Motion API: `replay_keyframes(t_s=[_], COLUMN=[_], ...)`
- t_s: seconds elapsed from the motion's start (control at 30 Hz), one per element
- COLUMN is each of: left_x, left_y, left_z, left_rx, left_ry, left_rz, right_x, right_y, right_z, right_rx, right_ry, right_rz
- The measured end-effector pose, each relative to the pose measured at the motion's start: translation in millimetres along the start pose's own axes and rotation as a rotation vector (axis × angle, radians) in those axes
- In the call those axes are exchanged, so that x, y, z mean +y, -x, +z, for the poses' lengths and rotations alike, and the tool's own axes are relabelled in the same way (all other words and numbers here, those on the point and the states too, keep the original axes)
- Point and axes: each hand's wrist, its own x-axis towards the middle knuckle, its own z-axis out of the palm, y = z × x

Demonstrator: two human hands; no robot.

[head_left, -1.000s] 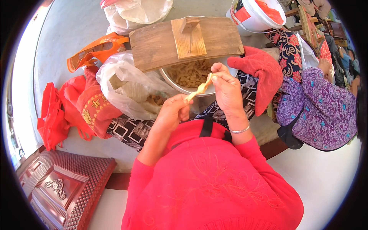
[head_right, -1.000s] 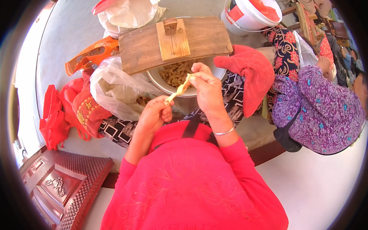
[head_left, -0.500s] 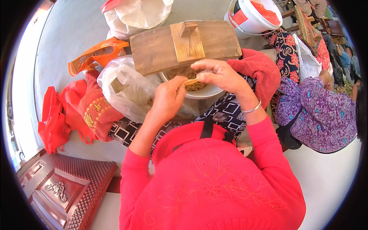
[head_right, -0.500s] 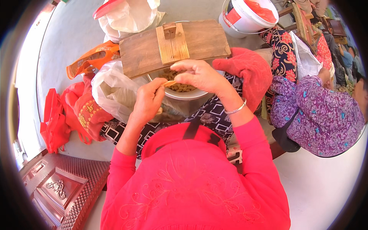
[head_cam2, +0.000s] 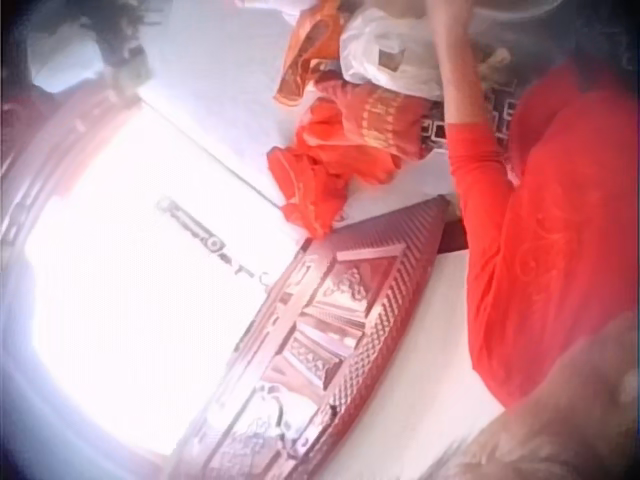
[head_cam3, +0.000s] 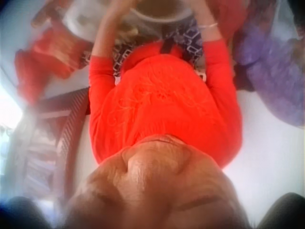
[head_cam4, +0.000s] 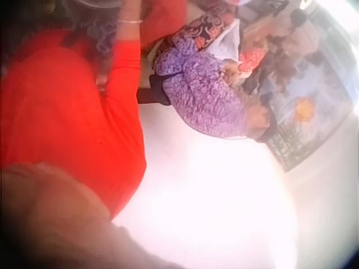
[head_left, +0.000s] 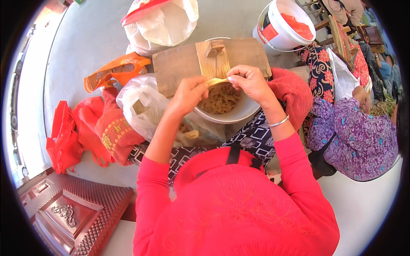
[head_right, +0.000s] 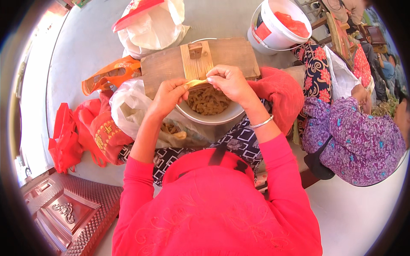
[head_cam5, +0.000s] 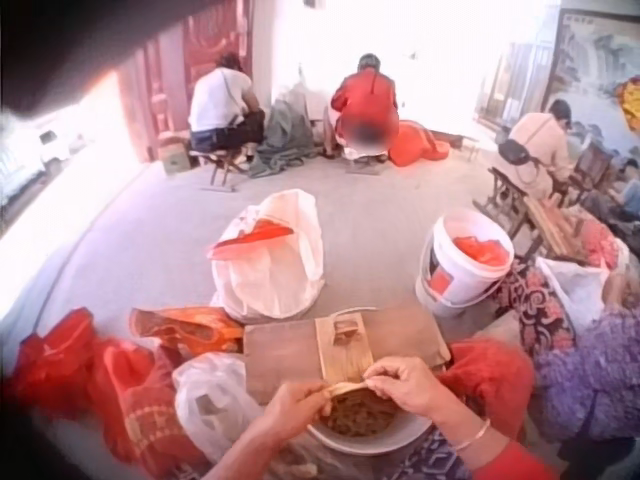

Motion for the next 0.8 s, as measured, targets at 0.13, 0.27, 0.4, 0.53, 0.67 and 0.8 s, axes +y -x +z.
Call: replay_keyframes(t_s=[0.13,0.27,0.4,0.53,0.67,0.8], left_x=[9,-1,-8,-1,-23,-38], left_y=[-24,-47,-57,-21,52,110], left_z=[-9,-9,-3,-5,8,40], left_rx=[0.042,0.113,0.334,0.474,0.325,0.328], left_ry=[-0.009,-0.164,-0.771,-0.746,-0.227,-0.064], left_rz=[-0.025,0.064,0.235,0.095,-0.016,-0.152], right_x=[6,16,17,24,25,32], right_y=[-19,-35,-36,-21,33,61], right_z=[0,-7,0,-9,4,44], right_rx=[0.106,0.141,0.208,0.221,0.154,0.247], right_ry=[0.134,0.223,0.608,0.578,0.243,0.896], right_rz=[-0.104,-0.13,-0.284,-0.27,0.151,-0.537])
